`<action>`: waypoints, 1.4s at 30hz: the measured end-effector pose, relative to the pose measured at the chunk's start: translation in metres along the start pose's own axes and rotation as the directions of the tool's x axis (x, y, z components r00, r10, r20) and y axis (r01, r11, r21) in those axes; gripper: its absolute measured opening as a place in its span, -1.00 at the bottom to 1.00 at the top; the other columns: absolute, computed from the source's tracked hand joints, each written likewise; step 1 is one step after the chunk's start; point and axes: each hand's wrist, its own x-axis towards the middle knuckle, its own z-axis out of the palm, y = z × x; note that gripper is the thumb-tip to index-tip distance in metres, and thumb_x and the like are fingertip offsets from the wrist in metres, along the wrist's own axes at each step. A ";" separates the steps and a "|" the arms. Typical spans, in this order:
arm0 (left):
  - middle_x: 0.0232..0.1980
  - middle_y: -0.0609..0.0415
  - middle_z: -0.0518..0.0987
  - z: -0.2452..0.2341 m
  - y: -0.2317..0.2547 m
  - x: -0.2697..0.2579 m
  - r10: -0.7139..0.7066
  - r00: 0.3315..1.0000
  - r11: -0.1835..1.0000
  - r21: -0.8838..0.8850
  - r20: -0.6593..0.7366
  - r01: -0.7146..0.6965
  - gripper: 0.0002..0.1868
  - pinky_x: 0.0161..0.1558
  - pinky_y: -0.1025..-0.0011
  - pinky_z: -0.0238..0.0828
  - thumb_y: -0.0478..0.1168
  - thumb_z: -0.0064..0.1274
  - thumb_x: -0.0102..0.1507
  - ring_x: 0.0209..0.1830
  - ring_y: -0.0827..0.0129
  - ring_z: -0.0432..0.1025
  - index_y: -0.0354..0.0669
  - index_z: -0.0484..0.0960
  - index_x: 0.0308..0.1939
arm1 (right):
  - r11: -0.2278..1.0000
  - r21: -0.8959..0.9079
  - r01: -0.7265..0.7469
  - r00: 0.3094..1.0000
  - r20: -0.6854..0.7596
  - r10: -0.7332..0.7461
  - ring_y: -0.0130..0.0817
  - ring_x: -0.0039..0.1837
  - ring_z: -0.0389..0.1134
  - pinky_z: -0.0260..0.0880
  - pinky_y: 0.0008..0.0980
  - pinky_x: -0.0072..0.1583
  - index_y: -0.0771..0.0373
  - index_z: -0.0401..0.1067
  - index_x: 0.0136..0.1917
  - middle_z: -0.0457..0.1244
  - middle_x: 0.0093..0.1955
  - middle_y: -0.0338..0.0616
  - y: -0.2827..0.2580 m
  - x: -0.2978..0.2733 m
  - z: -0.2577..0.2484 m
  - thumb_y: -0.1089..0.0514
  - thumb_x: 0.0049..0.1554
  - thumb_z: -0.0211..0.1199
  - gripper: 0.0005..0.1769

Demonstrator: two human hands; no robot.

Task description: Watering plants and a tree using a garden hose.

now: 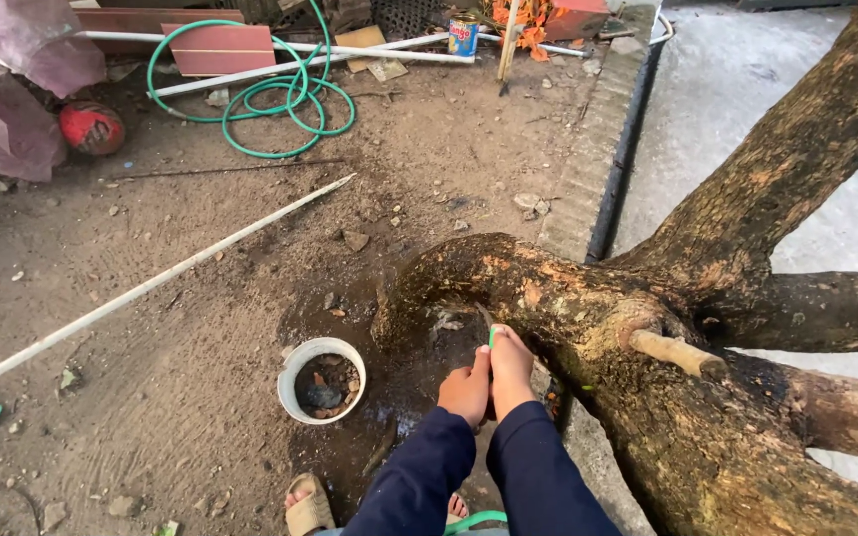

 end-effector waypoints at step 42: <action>-0.58 -0.08 0.56 0.005 -0.016 -0.037 -0.028 0.998 0.995 -0.096 0.050 0.033 -0.11 -0.61 0.27 0.30 0.45 -0.39 0.34 -0.74 0.24 0.38 -0.33 0.65 -0.41 | 0.990 -0.106 -0.097 0.992 0.068 0.104 -0.46 -0.15 0.26 0.35 -0.41 -0.04 0.20 0.58 0.17 0.38 0.00 -0.26 0.007 -0.027 -0.013 0.18 0.24 0.17 -0.72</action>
